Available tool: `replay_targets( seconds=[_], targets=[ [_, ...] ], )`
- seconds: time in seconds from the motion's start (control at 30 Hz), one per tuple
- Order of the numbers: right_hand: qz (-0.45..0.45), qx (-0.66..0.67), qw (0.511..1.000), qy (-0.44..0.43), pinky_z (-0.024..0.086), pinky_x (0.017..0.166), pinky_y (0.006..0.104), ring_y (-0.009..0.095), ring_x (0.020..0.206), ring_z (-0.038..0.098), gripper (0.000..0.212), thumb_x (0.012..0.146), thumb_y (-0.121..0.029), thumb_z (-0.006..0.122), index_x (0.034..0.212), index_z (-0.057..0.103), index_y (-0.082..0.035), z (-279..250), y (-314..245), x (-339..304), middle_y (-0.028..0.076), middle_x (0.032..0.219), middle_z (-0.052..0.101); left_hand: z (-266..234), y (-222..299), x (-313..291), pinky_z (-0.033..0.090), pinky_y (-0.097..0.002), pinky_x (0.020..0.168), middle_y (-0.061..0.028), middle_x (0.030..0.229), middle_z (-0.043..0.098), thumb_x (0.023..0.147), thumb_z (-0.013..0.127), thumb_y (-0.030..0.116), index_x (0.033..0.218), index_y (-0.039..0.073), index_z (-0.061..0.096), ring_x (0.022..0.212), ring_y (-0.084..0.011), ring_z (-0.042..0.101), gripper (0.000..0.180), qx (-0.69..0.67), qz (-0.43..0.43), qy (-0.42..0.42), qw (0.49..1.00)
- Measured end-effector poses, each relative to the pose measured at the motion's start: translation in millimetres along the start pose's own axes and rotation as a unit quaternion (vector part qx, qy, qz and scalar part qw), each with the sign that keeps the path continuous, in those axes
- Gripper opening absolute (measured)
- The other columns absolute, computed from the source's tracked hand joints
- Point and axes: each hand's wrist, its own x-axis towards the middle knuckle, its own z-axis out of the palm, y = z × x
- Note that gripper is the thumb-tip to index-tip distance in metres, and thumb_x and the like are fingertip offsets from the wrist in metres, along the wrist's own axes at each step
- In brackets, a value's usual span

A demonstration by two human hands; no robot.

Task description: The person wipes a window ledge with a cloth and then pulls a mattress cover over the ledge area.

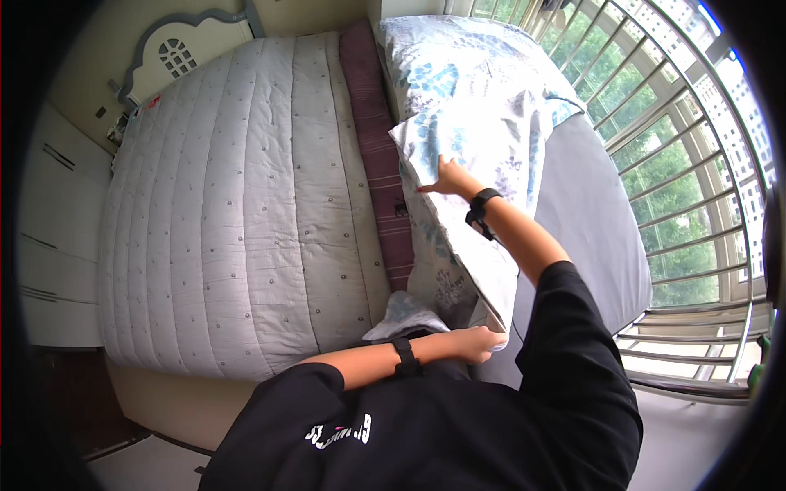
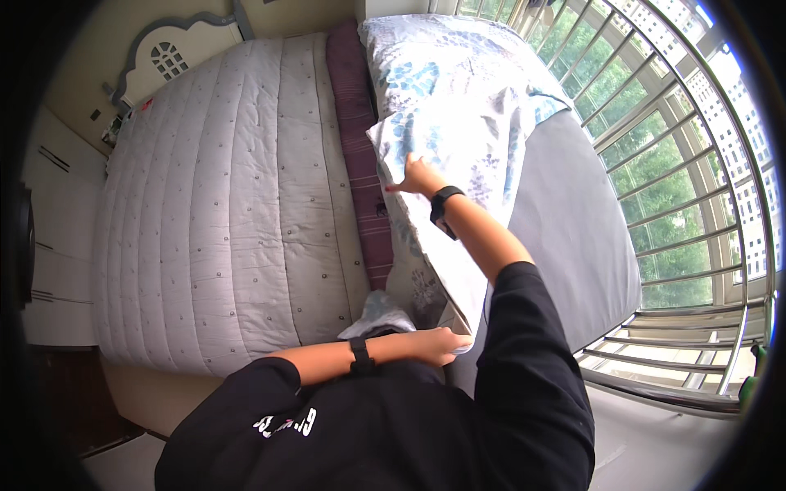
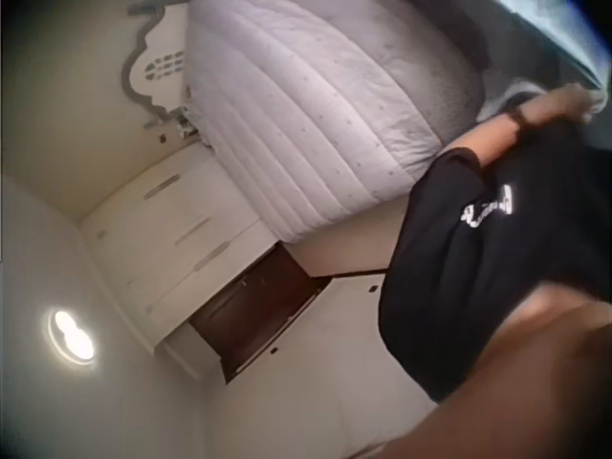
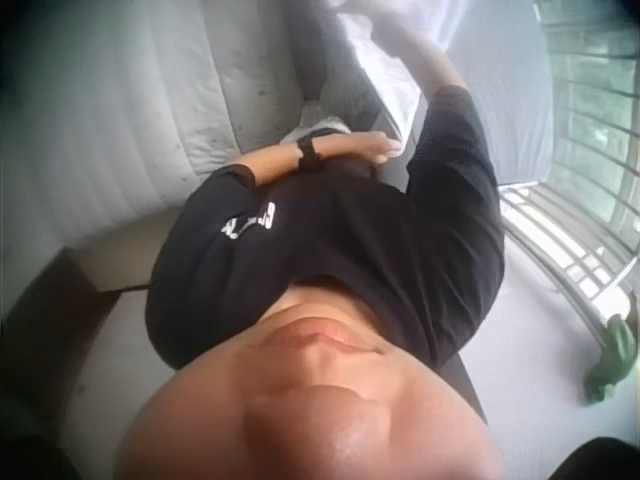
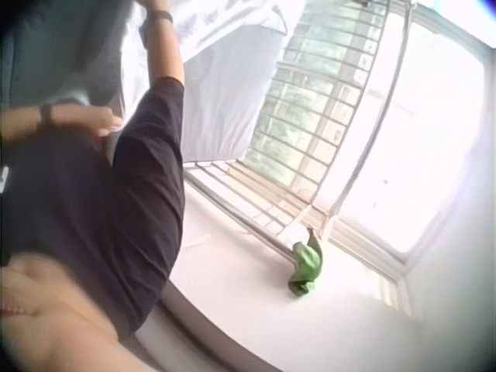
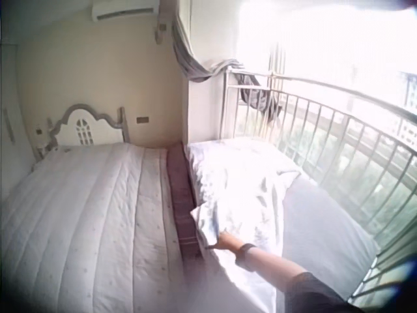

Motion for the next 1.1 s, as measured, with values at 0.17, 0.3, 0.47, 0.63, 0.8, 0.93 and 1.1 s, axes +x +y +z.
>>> replay_targets(
  seconds=[0.17,0.3,0.47,0.63,0.8,0.93,1.1],
  targets=[
    [0.142,-0.147,0.978,0.029,0.045,0.059,0.0473,0.039,0.086,0.050,0.105,0.057,-0.061,0.060,0.130,0.017,0.002,102.2,-31.3,11.5,0.030,0.101,0.045,-3.1,-14.5,-10.2,0.043,-0.0386,0.068,-0.0194,0.085,0.057,0.068,0.050,0.004,0.100,0.005,0.052,0.080,-0.0349,0.055,0.032,0.024,0.022,0.029,0.999],
    [0.205,-0.200,0.935,0.210,0.043,0.050,0.0491,0.038,0.080,0.051,0.050,0.075,-0.017,0.051,0.121,0.039,-0.004,138.8,4.6,31.5,0.027,0.093,0.051,22.2,-36.0,-4.4,0.044,-0.0378,0.069,-0.0193,0.084,0.057,0.069,0.050,0.005,0.101,0.003,0.052,0.081,-0.0345,0.055,0.033,0.040,0.092,0.098,0.990],
    [0.103,0.185,0.966,0.148,0.046,0.064,0.0384,0.036,0.072,0.059,0.018,0.066,-0.007,0.050,0.077,0.060,0.003,47.8,89.0,14.5,0.024,0.076,0.059,-30.0,48.2,4.5,0.042,-0.0387,0.067,-0.0222,0.083,0.055,0.070,0.047,0.002,0.120,0.004,0.036,0.076,-0.0371,0.053,0.052,-0.093,-0.046,-0.110,0.988],
    [0.247,0.468,0.719,0.450,0.042,0.060,0.0310,0.015,0.068,0.054,0.029,0.072,-0.016,0.045,0.082,0.057,0.008,-95.3,262.3,-155.6,0.014,0.067,0.059,-13.0,64.3,55.0,0.037,-0.0403,0.061,-0.0226,0.075,0.052,0.071,0.045,0.000,0.115,0.004,0.036,0.069,-0.0386,0.050,0.045,-0.115,0.030,-0.174,0.978],
    [0.675,0.226,0.428,0.558,0.042,0.075,0.0378,0.035,0.089,0.055,0.057,0.067,-0.040,0.053,0.083,0.057,0.014,-3.0,476.5,-498.0,0.028,0.087,0.058,51.1,76.4,122.9,0.036,-0.0390,0.061,-0.0217,0.074,0.050,0.069,0.046,0.000,0.114,0.004,0.036,0.067,-0.0350,0.049,0.046,-0.130,0.209,-0.256,0.935],
    [0.724,0.193,0.362,0.554,0.045,0.072,0.0407,0.040,0.082,0.056,0.039,0.067,-0.026,0.056,0.078,0.059,0.011,26.0,427.1,-508.2,0.028,0.086,0.057,89.6,67.7,140.5,0.037,-0.0368,0.060,-0.0206,0.072,0.049,0.067,0.047,0.000,0.109,0.003,0.037,0.066,-0.0323,0.049,0.044,-0.125,0.172,-0.334,0.918],
    [0.729,0.178,0.464,0.471,0.044,0.074,0.0408,0.042,0.087,0.054,0.025,0.066,-0.005,0.047,0.082,0.056,0.012,33.2,402.3,-496.4,0.030,0.088,0.056,130.0,46.9,153.7,0.038,-0.0387,0.066,-0.0224,0.078,0.049,0.069,0.048,0.002,0.107,0.001,0.035,0.071,-0.0359,0.049,0.040,-0.137,0.192,-0.329,0.914]
  ],
)
